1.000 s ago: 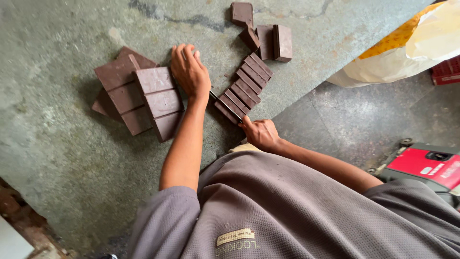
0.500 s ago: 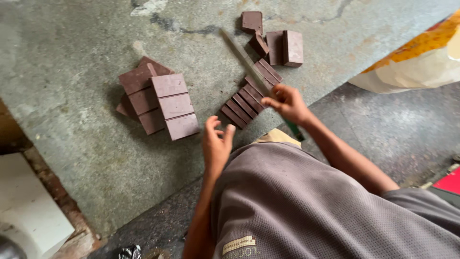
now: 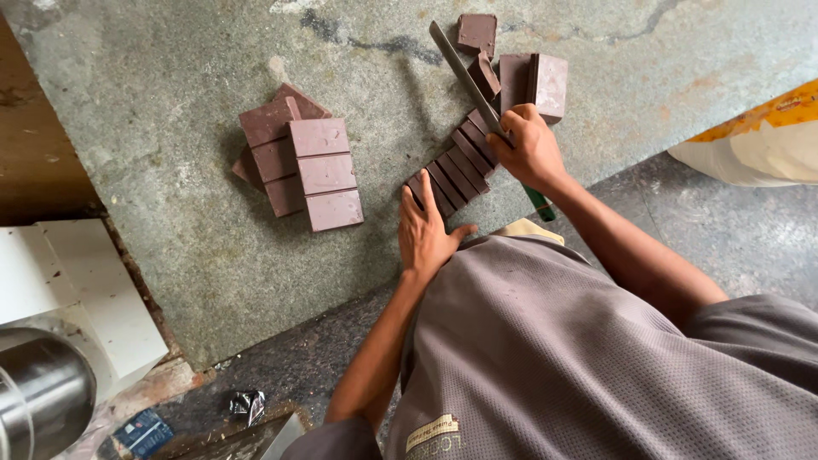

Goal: The person cuts large blocks of chocolate into smaller cubes using a long knife on a stone countertop.

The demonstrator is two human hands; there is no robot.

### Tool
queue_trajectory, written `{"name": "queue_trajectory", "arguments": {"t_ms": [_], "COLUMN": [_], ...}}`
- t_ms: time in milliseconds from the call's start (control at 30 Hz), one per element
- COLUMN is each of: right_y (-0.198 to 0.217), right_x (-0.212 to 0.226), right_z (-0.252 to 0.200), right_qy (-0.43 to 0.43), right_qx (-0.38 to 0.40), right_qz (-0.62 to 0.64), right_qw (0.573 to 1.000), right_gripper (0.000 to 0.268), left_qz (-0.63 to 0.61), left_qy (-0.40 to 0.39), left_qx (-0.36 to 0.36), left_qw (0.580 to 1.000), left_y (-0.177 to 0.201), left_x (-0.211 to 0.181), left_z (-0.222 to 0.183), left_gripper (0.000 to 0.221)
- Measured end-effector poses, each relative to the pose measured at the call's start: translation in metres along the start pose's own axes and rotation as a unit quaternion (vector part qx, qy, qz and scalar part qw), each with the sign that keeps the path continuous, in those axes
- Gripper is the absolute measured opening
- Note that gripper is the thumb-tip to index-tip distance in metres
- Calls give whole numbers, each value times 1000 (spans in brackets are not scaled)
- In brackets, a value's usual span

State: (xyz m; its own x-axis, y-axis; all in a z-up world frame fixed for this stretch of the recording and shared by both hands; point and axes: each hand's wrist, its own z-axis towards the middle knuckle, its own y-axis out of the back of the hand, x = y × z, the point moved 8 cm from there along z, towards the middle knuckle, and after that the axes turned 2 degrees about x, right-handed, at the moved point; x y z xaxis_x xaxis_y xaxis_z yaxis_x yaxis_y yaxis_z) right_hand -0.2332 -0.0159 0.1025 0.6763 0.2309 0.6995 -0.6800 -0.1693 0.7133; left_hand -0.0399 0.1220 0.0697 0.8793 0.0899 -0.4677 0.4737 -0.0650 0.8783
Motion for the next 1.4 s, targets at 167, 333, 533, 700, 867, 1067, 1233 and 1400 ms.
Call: {"name": "queue_trajectory", "arguments": {"t_ms": [167,333,533,700,867,1067,1233,1400], "right_y": [-1,2,9,-8,-18,17,-2,-20], "right_x": [-9,-2,-1,-8,-11,-9,7,11], "right_z": [3,-3,2,-13,-18,-2,0,-7], "right_qy": [-17,20,-18,-154,-203,-24,30,15], "right_qx": [-2,18,57,161,175,83,131,121], "right_qz": [-43,-31,-3,48,219,44,149,103], "right_qw": [999,999,998,974,938,995,980,987], "right_gripper": [25,19,21,18,17,23,29,23], "left_qz": [46,55,30,35,-25,36,-10,-31], "left_qy": [12,55,110,51,39,103,63,-13], "left_qx": [-25,-86,-64,-56,9,-19,-40,-34], "left_qw": [999,993,991,996,999,994,997,999], "left_y": [-21,-9,14,38,50,42,44,47], "left_x": [-2,-14,-12,26,47,31,38,46], "left_z": [2,7,18,44,55,39,56,99], "left_gripper": [128,126,129,142,143,148,146,152]}}
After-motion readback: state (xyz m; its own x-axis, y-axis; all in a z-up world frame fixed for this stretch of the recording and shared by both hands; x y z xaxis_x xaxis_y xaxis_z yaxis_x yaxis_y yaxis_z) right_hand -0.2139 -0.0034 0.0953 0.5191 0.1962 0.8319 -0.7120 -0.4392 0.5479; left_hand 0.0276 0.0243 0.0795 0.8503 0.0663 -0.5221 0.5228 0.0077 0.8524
